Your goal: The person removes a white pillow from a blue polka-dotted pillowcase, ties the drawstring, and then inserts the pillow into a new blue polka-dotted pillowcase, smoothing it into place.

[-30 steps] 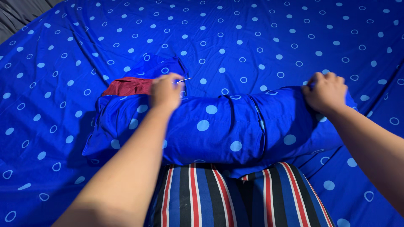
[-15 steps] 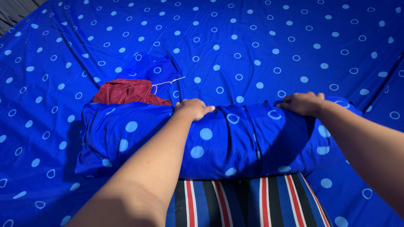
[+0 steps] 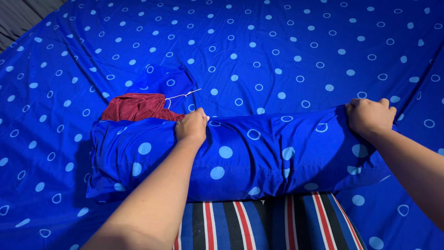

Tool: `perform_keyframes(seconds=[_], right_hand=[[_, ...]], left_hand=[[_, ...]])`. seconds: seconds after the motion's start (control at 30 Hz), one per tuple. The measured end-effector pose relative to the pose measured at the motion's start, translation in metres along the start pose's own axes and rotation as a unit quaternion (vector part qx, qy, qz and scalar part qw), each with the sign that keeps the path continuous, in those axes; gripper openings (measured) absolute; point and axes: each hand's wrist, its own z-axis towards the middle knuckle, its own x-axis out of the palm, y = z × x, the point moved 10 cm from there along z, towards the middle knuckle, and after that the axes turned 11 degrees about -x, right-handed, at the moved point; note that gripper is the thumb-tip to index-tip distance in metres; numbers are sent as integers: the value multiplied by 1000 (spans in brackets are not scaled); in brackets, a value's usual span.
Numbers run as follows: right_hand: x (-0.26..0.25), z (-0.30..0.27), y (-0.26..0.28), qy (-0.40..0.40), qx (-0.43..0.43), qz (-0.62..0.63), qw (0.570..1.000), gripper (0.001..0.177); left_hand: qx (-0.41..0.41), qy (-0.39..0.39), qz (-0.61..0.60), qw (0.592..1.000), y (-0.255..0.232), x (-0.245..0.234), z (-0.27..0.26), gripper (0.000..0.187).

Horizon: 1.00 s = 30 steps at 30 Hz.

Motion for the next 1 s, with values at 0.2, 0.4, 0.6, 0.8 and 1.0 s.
perform_keyframes(seconds=[0.2,0.4,0.6,0.8,1.0], right_hand=[[-1,-7,-53,-71,71,179,979,43],[51,-48,-108,18,214,264,940,64],[26,-48,-92,-20,145,236,961,38],[-4,-53,-137,-41,195,117,973,34],[36,-58,-142,-123,172,262,942,55]], left_hand=[[-34,22,21,999,4,-10,-1,17],[115,-7,-78,990,-76,-43,-31,28],[138,105,-46,984,-119,-5,-66,26],[184,15,-58,981,-114,2,-65,23],[235,-53,-78,968,-134,-35,-81,24]])
